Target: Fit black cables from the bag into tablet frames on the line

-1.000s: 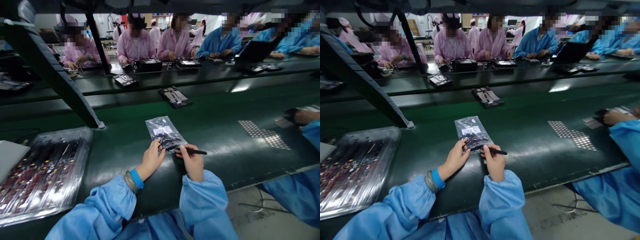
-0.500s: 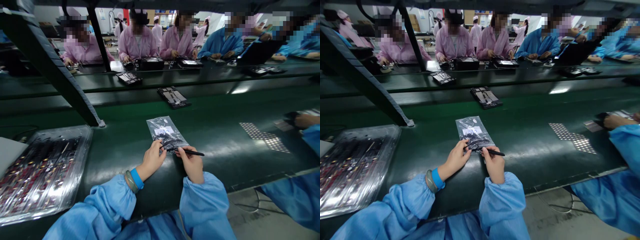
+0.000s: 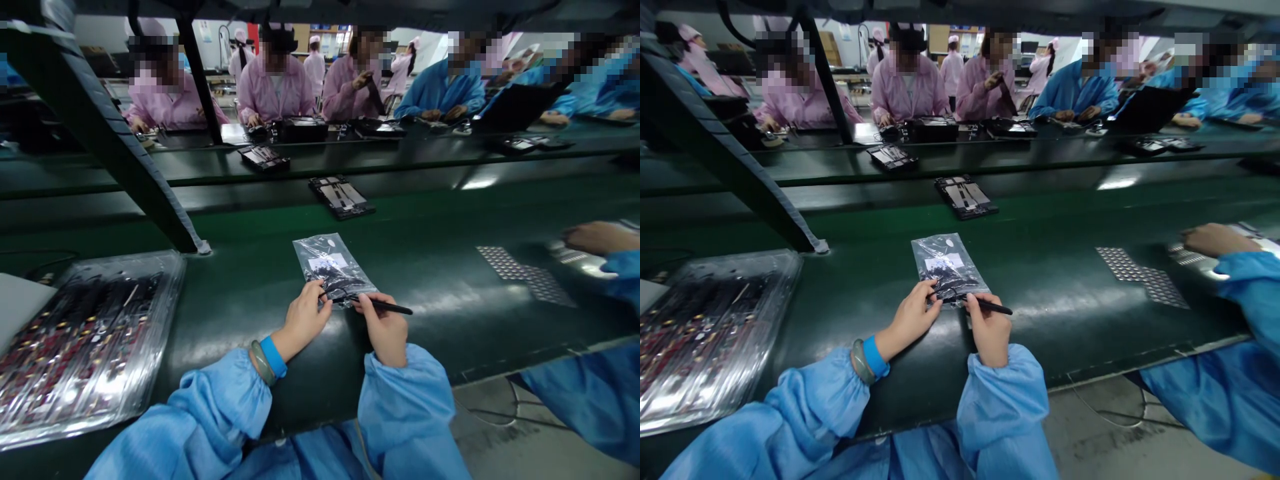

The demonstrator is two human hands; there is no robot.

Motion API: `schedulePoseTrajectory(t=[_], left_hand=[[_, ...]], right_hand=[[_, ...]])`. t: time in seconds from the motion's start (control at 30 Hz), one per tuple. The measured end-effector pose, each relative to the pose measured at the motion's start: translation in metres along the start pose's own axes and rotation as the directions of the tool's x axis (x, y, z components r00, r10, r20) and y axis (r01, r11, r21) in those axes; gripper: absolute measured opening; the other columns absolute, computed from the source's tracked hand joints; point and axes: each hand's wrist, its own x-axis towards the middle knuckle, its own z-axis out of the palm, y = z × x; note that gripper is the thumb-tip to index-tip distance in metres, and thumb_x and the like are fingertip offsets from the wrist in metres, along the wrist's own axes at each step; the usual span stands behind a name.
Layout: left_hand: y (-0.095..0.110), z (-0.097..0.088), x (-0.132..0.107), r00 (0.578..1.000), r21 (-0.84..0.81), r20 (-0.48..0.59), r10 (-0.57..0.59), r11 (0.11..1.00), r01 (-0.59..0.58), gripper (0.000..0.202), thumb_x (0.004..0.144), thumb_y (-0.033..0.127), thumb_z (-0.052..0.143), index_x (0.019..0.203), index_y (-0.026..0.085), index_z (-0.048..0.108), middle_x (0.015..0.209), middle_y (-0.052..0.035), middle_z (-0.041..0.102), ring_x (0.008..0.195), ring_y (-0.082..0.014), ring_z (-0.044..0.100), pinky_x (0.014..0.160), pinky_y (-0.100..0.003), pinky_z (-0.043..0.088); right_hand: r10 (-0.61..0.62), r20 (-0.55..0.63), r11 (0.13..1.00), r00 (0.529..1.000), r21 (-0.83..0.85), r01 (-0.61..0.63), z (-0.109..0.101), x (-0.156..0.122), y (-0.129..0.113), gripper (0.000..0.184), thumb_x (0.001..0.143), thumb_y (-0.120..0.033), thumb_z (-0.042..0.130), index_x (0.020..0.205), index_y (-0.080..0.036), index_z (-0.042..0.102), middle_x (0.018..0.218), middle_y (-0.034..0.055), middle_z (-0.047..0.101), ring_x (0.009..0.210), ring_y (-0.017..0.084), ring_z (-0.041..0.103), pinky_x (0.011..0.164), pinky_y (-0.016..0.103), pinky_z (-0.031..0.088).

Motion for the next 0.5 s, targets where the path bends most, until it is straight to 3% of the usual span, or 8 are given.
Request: schedulePoseTrajectory(t=[0.27, 0.5], left_hand=[[-0.0012, -0.001, 0.0032, 1.0, -0.099, -0.019, -0.024, 0.995, 0.022, 0.011, 0.081, 0.017, 0.057, 0.093, 0.017, 0.059, 0.106, -0.0075, 0.062, 0.102, -0.019, 0.06, 0.088, -0.032, 0.047], [-0.0017, -0.0046, 0.0073, 0.997, -0.18, -0.029, -0.071, 0.981, 0.065, 0.015, 0.078, 0.015, 0.06, 0.093, 0.016, 0.062, 0.092, -0.0034, 0.062, 0.08, -0.0134, 0.06, 0.076, -0.027, 0.049]], right_hand=[[-0.01, -0.016, 1.0, 1.0, 0.0, 0.01, 0.0006, 0.0013, 0.0018, 0.041, 0.075, -0.055, 0.067, 0.092, -0.019, 0.06, 0.077, 0.0059, 0.072, 0.072, 0.025, 0.071, 0.072, 0.041, 0.056], [-0.023, -0.007, 1.0, 1.0, -0.019, 0.023, 0.0, 0.002, 0.0016, 0.036, 0.076, -0.053, 0.067, 0.09, -0.02, 0.06, 0.075, 0.0051, 0.071, 0.072, 0.025, 0.071, 0.073, 0.042, 0.056]])
